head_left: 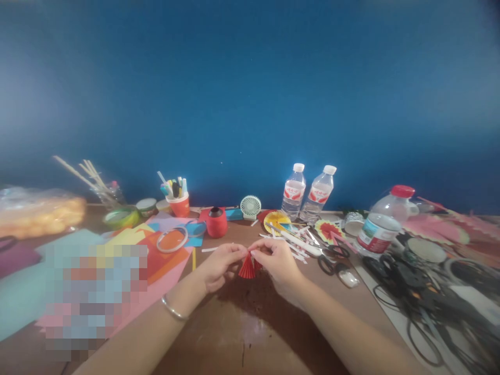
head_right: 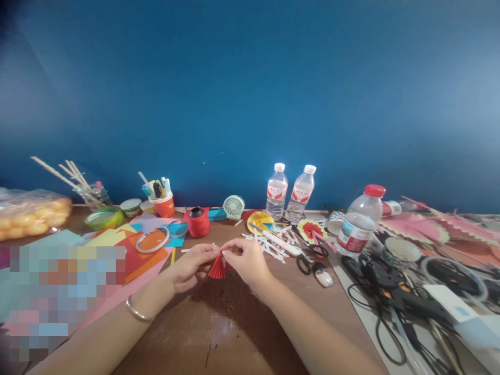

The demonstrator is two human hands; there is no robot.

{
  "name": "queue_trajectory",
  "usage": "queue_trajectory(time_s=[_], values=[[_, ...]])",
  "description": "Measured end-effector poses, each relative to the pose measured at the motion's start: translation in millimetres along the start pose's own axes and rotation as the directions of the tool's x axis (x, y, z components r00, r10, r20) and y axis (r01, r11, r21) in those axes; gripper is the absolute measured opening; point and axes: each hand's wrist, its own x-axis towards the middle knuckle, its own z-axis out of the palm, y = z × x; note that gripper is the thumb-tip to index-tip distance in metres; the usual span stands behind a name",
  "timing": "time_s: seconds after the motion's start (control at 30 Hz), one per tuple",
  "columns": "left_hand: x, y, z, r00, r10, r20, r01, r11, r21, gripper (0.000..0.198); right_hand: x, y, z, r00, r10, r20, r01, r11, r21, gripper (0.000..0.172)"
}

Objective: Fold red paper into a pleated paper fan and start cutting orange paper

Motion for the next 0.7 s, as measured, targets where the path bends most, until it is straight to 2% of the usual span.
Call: queue_trajectory(time_s=[0.1, 0.3, 0.53, 0.7], values=[[0, 0, 1.2, 0.999, 0.026, -0.034, -0.025, 0.999, 0.027, 0.029, 1, -5, -3, 1.000, 0.009, 0.013, -0.010, 0.999, 0.033, 0.014], [1, 2, 3.9, 0.985, 0.117, -0.129, -0.104, 0.989, 0.102, 0.025, -4, -10, -3, 0.996, -0.049, -0.070, 0.041, 0.992, -0.121, 0.014], [0, 3, 9.1, 0.953, 0.199, -0.228, -0.165, 0.973, 0.161, 0.022, -7, -12, 0, 0.994, -0.062, -0.084, 0.054, 0.993, -0.105, 0.016], [0, 4, 9.1, 0.911, 0.299, -0.286, -0.230, 0.940, 0.251, 0.020, -8, -15, 3, 0.990, -0.051, -0.128, 0.040, 0.995, -0.090, 0.015]])
